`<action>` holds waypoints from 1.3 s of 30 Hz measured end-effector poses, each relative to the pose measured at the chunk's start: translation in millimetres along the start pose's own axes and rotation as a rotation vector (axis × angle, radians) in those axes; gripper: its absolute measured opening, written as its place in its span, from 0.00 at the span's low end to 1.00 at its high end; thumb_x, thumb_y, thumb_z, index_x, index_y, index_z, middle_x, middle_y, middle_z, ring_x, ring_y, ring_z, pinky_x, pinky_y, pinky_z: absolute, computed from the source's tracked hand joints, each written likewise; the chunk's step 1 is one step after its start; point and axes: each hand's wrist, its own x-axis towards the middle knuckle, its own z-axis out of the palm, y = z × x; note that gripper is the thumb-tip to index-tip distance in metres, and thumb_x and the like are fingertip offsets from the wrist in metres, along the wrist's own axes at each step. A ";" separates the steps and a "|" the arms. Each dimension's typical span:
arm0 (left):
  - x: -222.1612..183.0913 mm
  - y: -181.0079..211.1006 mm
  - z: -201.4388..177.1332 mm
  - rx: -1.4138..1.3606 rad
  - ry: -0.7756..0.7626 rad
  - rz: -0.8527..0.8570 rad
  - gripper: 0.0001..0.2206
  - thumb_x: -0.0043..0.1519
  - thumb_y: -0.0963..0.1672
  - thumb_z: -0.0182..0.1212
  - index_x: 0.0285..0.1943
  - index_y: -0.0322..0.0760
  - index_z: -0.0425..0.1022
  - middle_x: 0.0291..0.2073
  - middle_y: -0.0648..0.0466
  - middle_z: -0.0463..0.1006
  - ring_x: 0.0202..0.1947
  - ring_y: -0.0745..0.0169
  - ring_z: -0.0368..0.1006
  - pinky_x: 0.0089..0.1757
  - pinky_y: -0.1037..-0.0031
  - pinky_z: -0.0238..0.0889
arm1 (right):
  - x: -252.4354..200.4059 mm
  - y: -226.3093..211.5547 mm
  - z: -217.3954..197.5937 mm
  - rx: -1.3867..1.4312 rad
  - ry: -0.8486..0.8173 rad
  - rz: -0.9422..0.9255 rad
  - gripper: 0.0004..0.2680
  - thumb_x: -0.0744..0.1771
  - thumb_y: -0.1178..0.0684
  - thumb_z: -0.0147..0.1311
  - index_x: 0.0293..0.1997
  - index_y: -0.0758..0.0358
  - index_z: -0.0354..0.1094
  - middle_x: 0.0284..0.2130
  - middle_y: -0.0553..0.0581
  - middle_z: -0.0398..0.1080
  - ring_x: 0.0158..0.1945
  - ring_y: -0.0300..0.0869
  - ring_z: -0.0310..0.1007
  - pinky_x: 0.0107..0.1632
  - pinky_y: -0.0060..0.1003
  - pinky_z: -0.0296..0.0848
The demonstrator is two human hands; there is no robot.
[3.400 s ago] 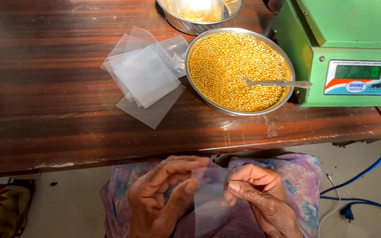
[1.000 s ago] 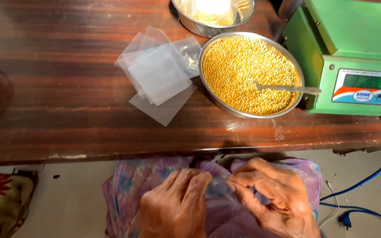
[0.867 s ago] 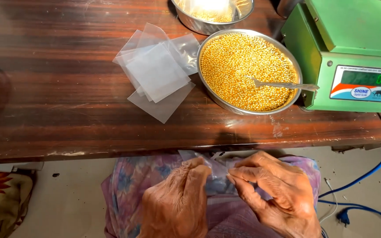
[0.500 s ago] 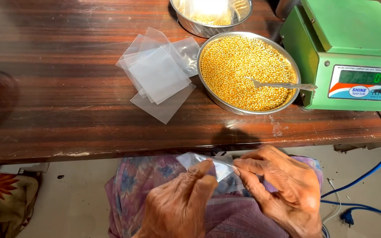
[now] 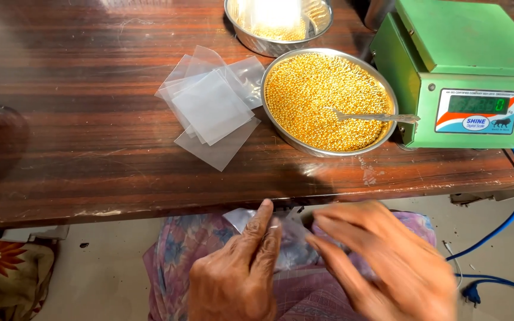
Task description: The person scoops small piles of gold-colored beads from a large metal tray and places them on a green digital weighing scale. After checking the weight, the person transfers the weighed beads into a small clear plastic bag and sets the filled bag aside, repeating the process.
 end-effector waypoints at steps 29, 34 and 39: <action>44.1 -22.4 -10.4 0.020 0.196 -0.086 0.18 0.56 0.36 0.58 0.56 0.24 0.77 0.57 0.35 0.78 0.48 0.44 0.83 0.42 0.65 0.78 | 27.7 38.9 21.2 0.034 -0.469 -0.364 0.13 0.64 0.58 0.56 0.51 0.73 0.66 0.61 0.72 0.66 0.68 0.58 0.67 0.65 0.48 0.69; 53.7 -33.9 -17.6 0.032 0.169 -0.116 0.18 0.55 0.36 0.57 0.56 0.23 0.77 0.56 0.35 0.78 0.46 0.44 0.83 0.38 0.65 0.77 | 73.8 54.8 -17.8 0.312 -0.350 0.474 0.12 0.66 0.57 0.57 0.54 0.68 0.74 0.50 0.62 0.77 0.50 0.52 0.79 0.48 0.43 0.80; 68.2 -40.5 -23.6 0.023 0.167 -0.108 0.20 0.54 0.36 0.58 0.56 0.23 0.77 0.57 0.34 0.78 0.46 0.43 0.83 0.38 0.64 0.77 | 127.8 108.1 -3.1 -0.158 -0.378 -0.183 0.04 0.66 0.57 0.57 0.39 0.66 0.69 0.47 0.67 0.76 0.45 0.60 0.77 0.43 0.50 0.73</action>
